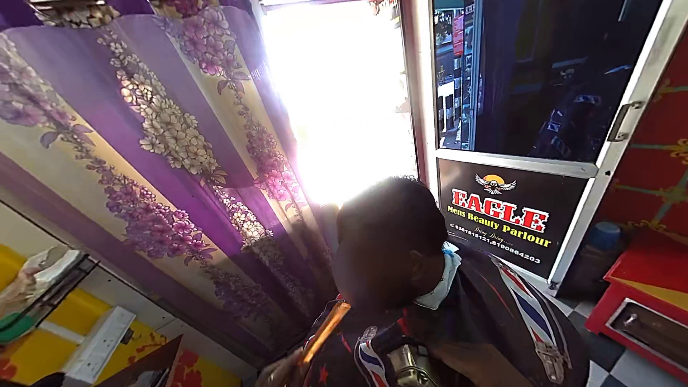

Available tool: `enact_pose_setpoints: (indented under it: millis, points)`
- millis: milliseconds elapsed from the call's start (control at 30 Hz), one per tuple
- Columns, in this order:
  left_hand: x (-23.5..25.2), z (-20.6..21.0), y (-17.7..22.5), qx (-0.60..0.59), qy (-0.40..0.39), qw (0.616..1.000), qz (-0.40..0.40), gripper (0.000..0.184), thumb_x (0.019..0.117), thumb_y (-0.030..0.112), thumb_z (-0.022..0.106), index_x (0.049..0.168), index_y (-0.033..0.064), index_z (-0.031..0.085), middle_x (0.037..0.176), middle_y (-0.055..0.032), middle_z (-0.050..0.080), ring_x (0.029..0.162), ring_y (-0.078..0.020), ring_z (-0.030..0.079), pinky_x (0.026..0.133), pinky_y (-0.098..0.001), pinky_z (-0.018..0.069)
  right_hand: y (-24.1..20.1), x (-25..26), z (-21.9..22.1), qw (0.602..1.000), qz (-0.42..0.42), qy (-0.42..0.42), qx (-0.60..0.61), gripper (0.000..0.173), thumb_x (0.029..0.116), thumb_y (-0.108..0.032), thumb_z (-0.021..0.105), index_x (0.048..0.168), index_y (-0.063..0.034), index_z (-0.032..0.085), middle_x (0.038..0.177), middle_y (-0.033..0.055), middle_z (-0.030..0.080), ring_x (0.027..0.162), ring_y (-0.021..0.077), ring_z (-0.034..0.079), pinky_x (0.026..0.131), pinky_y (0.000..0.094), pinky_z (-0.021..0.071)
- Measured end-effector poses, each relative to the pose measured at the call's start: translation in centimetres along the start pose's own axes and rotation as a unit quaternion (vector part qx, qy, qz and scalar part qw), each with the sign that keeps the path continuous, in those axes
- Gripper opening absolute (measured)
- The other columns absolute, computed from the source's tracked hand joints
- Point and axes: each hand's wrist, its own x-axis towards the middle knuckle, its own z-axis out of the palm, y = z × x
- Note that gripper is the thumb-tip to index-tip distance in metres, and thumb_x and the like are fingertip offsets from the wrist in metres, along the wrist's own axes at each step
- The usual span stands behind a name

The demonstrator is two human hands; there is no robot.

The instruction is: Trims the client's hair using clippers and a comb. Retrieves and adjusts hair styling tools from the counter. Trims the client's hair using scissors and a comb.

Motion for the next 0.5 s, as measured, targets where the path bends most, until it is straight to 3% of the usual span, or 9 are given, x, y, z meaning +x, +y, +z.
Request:
enact_pose_setpoints:
  millis: [133, 267, 367, 500]
  points:
    - [8.0, 1.1, 5.4, 0.037, 0.013, 0.990, 0.136, 0.020, 0.1002, 0.022, 0.065, 0.118, 0.0188, 0.074, 0.110, 0.0034, 0.069, 0.100, -0.0051, 0.066, 0.087, -0.0202, 0.0568, 1.3, -3.4, -0.9, 0.998, 0.052, -0.007, 0.023, 0.055, 0.0879, -0.049, 0.077, 0.127, -0.0106, 0.070, 0.102, 0.0111, 0.076, 0.091, 0.0244, 0.073, 0.079, 0.0518, 0.0603]
    - [12.9, 4.1, 7.6, 0.074, 0.008, 0.969, 0.237, 0.018, 0.0964, 0.016, 0.067, 0.110, 0.0108, 0.079, 0.105, -0.0022, 0.073, 0.100, -0.0117, 0.068, 0.089, -0.0269, 0.0581, 2.4, -6.0, -1.4, 0.995, 0.091, 0.001, 0.030, 0.056, 0.0880, -0.050, 0.076, 0.125, -0.0090, 0.070, 0.104, 0.0126, 0.075, 0.093, 0.0257, 0.073, 0.082, 0.0518, 0.0598]
    - [14.5, 6.1, 7.9, 0.102, -0.026, 0.957, 0.269, 0.020, 0.0970, 0.015, 0.066, 0.111, 0.0144, 0.079, 0.107, -0.0004, 0.073, 0.102, -0.0135, 0.068, 0.090, -0.0319, 0.0574, 2.7, -7.0, -1.8, 0.993, 0.105, 0.042, 0.028, 0.057, 0.0864, -0.052, 0.075, 0.122, -0.0075, 0.071, 0.106, 0.0126, 0.075, 0.095, 0.0233, 0.074, 0.084, 0.0480, 0.0604]
    - [13.7, 6.8, 9.1, 0.057, -0.056, 0.959, 0.274, 0.019, 0.0972, 0.019, 0.067, 0.112, 0.0205, 0.079, 0.110, 0.0023, 0.072, 0.106, -0.0137, 0.067, 0.092, -0.0327, 0.0575, 3.9, -6.2, -1.5, 0.993, 0.082, 0.022, 0.076, 0.057, 0.0876, -0.049, 0.078, 0.126, -0.0070, 0.069, 0.106, 0.0116, 0.075, 0.093, 0.0220, 0.073, 0.083, 0.0477, 0.0609]
